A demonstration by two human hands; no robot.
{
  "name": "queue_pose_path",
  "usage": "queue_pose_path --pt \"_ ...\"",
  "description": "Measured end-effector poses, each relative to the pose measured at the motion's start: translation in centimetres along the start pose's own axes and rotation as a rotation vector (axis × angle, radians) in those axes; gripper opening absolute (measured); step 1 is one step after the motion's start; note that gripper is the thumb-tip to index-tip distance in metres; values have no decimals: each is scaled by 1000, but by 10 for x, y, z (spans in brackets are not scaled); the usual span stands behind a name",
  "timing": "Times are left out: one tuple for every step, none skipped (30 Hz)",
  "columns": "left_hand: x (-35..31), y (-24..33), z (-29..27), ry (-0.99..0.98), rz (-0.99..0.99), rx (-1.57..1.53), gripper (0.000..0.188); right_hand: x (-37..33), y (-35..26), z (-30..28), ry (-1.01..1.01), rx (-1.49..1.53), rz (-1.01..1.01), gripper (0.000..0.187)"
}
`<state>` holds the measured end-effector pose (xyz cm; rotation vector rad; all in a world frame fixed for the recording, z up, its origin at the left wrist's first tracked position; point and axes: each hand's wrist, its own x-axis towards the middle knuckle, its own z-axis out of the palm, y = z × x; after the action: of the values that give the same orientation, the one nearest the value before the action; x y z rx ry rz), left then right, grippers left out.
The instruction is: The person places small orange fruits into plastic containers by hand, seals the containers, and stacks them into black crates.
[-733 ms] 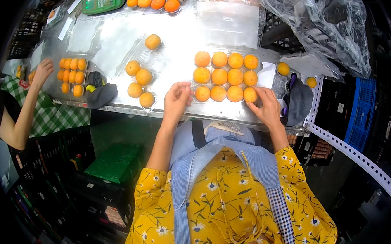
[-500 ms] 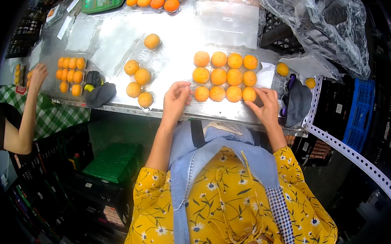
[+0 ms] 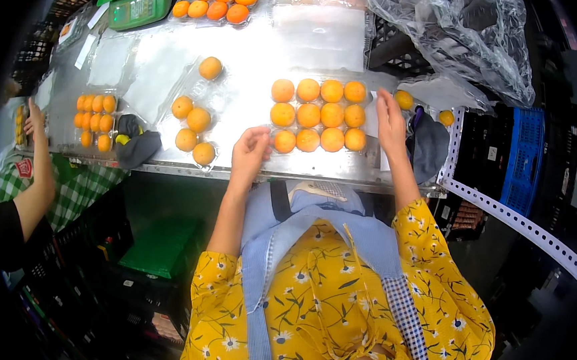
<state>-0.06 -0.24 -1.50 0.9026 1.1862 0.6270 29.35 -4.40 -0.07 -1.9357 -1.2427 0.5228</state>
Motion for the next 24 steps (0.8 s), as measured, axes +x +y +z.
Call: queue_pose_path --pt "1 -1 -1 -5 -3 2 19 14 0 5 32 47 51 42" --pt "1 1 1 -15 4 9 18 30 11 12 39 56 48 42" --pt "2 2 3 -24 7 15 18 45 31 21 28 112 96 46" --pt "2 3 3 -30 4 13 18 55 42 29 13 167 142 50" --pt "1 2 3 -32 0 4 18 60 43 34 12 172 133 50" --pt "0 4 3 -27 9 4 18 66 43 38 6 211 196 51" --pt "0 5 3 -10 -3 10 19 71 44 41 -1 251 260 53" --pt "-1 6 2 14 -17 15 19 72 36 42 -8 255 251 53" --pt "-1 5 0 23 -14 11 19 70 23 40 5 359 376 56" --pt "-1 4 -1 25 -12 4 19 70 14 39 20 462 502 58" --pt "-2 2 -3 23 -16 1 20 70 13 39 15 463 503 58" --pt "-2 2 -3 26 -17 1 20 71 14 38 9 515 514 59" --pt "-1 3 -2 30 -17 -2 20 71 14 36 4 567 526 61" --pt "0 3 -2 34 -17 -3 21 72 12 34 12 646 533 64" --pt "0 4 -2 37 -20 1 21 71 15 33 10 650 537 64" --pt "1 4 -2 32 -10 4 23 70 20 31 42 705 571 65" --pt "1 5 -2 28 2 4 26 70 22 28 72 759 603 66" --pt "2 4 -1 30 0 6 26 66 19 19 -120 776 439 68" --pt "4 2 -1 69 9 -14 31 66 28 19 -204 879 572 68" --pt "5 1 -1 109 18 -34 36 62 21 17 -174 796 575 60" --pt "5 1 -1 112 17 -32 36 57 14 14 -144 713 578 51" --pt "4 2 0 140 25 -14 41 52 18 13 -147 716 579 51" --pt "4 4 1 164 34 3 46 47 20 8 -202 550 390 39" --pt "4 6 3 163 34 4 46 43 22 4 -253 382 202 31"
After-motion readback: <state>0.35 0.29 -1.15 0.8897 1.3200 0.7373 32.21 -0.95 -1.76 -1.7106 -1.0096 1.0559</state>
